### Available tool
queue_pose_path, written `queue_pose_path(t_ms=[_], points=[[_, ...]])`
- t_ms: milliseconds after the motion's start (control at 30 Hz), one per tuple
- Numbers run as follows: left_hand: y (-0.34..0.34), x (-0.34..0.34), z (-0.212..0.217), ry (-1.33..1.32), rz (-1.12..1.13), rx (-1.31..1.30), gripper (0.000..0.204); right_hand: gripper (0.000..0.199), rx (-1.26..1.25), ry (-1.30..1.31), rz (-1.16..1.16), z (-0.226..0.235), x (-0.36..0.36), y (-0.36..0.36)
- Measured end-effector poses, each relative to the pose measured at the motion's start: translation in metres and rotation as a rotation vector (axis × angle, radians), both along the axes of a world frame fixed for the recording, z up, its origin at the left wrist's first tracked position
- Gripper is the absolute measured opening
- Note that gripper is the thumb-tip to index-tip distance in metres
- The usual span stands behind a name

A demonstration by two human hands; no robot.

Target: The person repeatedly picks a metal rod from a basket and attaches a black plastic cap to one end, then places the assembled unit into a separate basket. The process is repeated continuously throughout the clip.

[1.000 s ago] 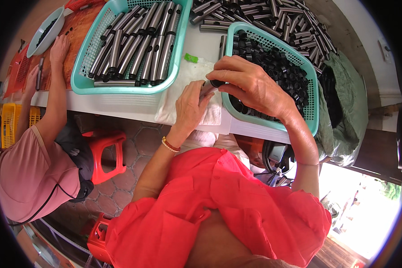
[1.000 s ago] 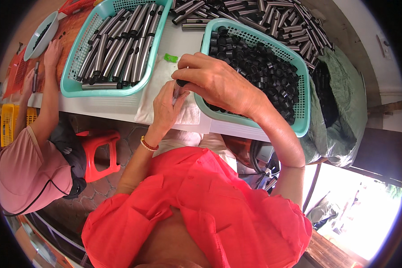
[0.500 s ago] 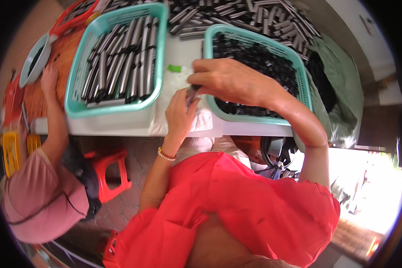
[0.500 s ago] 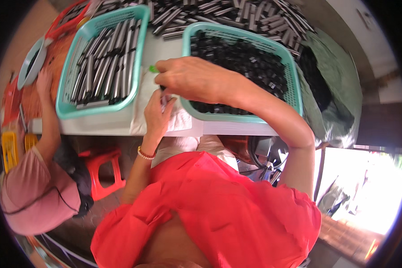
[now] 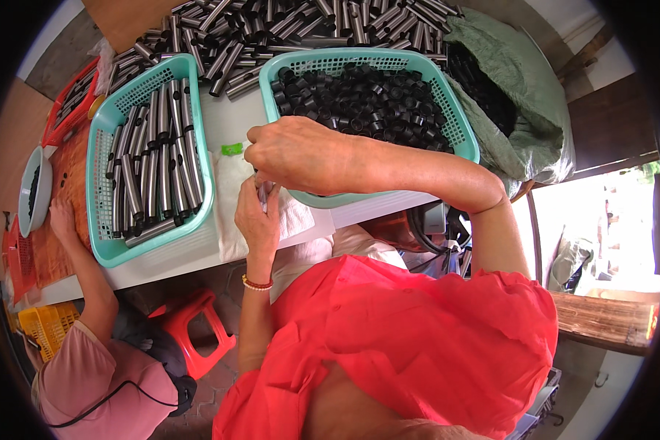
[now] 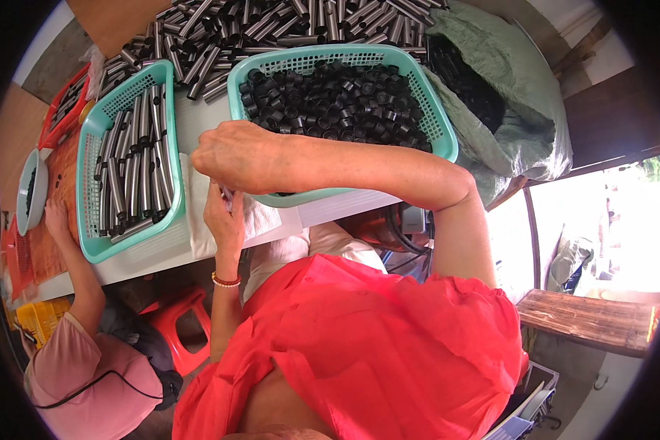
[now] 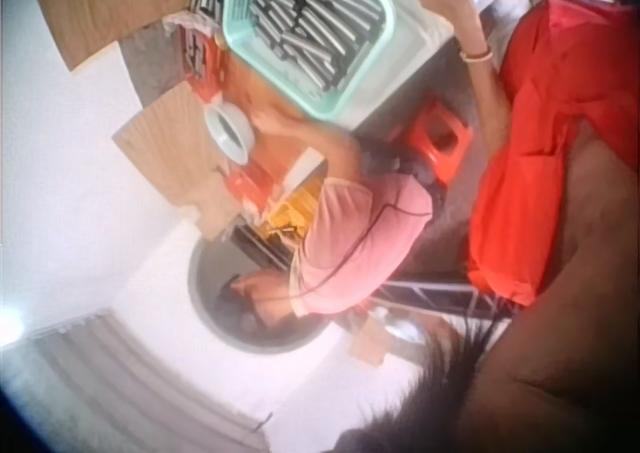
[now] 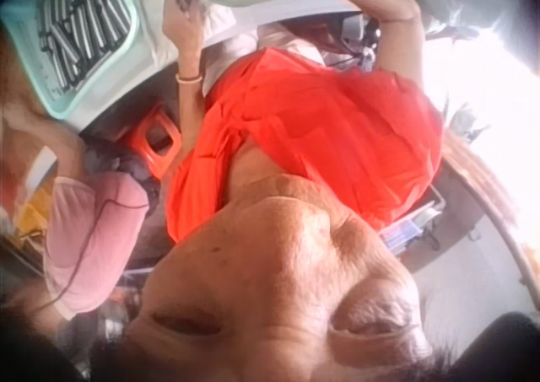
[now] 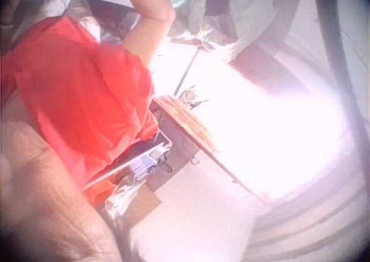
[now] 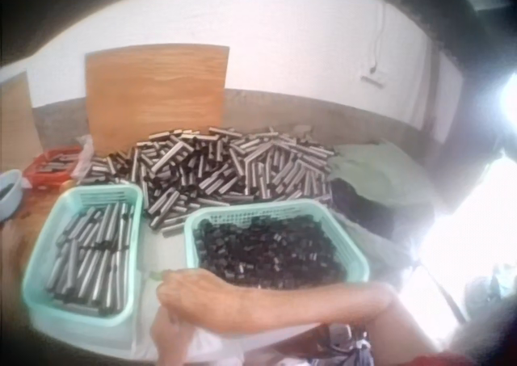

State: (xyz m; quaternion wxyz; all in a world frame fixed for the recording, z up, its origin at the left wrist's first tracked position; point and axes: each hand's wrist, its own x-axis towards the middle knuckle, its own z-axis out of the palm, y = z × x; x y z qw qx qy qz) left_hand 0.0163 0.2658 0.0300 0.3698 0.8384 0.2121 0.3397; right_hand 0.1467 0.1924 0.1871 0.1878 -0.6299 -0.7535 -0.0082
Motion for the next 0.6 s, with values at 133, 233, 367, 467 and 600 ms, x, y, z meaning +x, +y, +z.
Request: queue_pose_path(t_ms=[133,233,367,467,600], points=[[0.003,-0.003,-0.003,0.034,-0.014,0.065,0.022,0.017,-0.149,0.023,-0.152,0.006,-0.007,0.0],[0.004,-0.004,-0.008,0.022,-0.002,0.072,0.021,0.031,-0.302,0.062,-0.265,0.013,-0.01,0.001],[0.006,-0.006,-0.012,-0.042,-0.026,0.001,0.018,0.038,-0.217,0.081,-0.259,-0.001,-0.006,0.001],[0.011,-0.007,-0.022,-0.041,-0.014,-0.07,0.023,0.035,-0.091,0.215,-0.053,-0.002,0.001,-0.009],[0.007,-0.005,-0.008,-0.093,-0.006,-0.007,0.024,0.033,-0.116,0.305,0.05,-0.005,0.006,-0.007]])
